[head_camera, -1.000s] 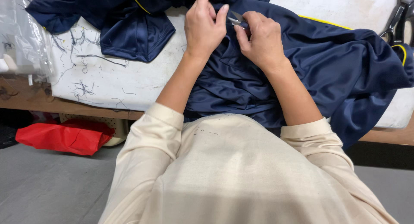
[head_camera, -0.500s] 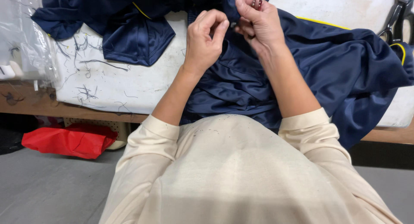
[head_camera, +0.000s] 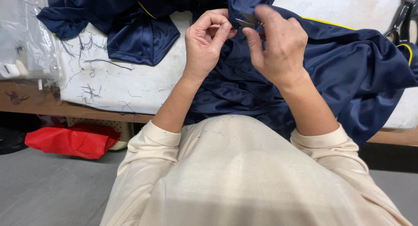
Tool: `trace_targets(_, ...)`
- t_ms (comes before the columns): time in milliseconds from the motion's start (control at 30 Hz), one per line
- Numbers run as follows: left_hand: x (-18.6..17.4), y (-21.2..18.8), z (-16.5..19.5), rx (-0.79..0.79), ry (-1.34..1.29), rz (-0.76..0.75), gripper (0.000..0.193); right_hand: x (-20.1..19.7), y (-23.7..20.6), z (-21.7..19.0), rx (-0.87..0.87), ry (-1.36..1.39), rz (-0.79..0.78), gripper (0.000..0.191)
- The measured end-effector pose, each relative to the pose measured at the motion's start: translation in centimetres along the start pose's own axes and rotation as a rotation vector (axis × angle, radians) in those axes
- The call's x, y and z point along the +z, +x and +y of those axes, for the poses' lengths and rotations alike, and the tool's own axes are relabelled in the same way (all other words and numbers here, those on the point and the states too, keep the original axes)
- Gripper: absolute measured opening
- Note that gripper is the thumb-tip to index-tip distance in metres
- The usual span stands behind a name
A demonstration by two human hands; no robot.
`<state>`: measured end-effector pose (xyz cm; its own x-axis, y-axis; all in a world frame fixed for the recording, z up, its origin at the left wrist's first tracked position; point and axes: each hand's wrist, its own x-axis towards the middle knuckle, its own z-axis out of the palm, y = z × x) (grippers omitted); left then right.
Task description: The person trims loose threads and excess fabric from the elastic waistband and seams of a navy blue garment using small scissors. They repeatedly reposition the garment to access different areas and continue cutting until the end of the clip.
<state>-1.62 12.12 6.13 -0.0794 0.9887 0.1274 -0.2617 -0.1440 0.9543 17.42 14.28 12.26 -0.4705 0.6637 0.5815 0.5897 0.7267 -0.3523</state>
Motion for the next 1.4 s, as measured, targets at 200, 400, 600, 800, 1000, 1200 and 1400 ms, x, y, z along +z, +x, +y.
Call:
trace_targets(200, -0.2, 0.1, 0.4, 0.033, 0.101, 0.023, 0.005, 0.5, 0.6, 0.0, -0.124, -0.188, -0.083, 0.022)
trace_targets(400, 0.2, 0.0, 0.4, 0.033, 0.118, 0.027, 0.006, 0.8, 1.0, 0.0, -0.2, -0.274, -0.071, 0.019)
trace_targets(600, -1.1, 0.7, 2.3, 0.081, 0.416, 0.048, 0.008, -0.4, 0.9, 0.9, -0.066, -0.099, -0.029, 0.01)
trace_targets(800, -3.2, 1.8, 1.8, 0.193, 0.913, 0.088, 0.03, 0.4, -1.3, 4.1, 0.428, 0.366, 0.127, 0.012)
trace_targets(1000, -1.0, 3.2, -2.5, 0.218, 0.631, 0.017, 0.04, 5.3, -3.2, 5.4, 0.553, 0.597, 0.047, 0.019)
trace_targets(1200, -0.2, 2.7, -0.2, 0.074, 0.276, -0.035, 0.036, 4.1, -2.1, 3.2, 0.514, 0.737, 0.131, 0.012)
trace_targets(1400, 1.8, 1.4, 4.1, 0.176, 0.435, -0.078, 0.047, 2.2, 0.8, 0.9, 0.332, 0.592, 0.103, 0.018)
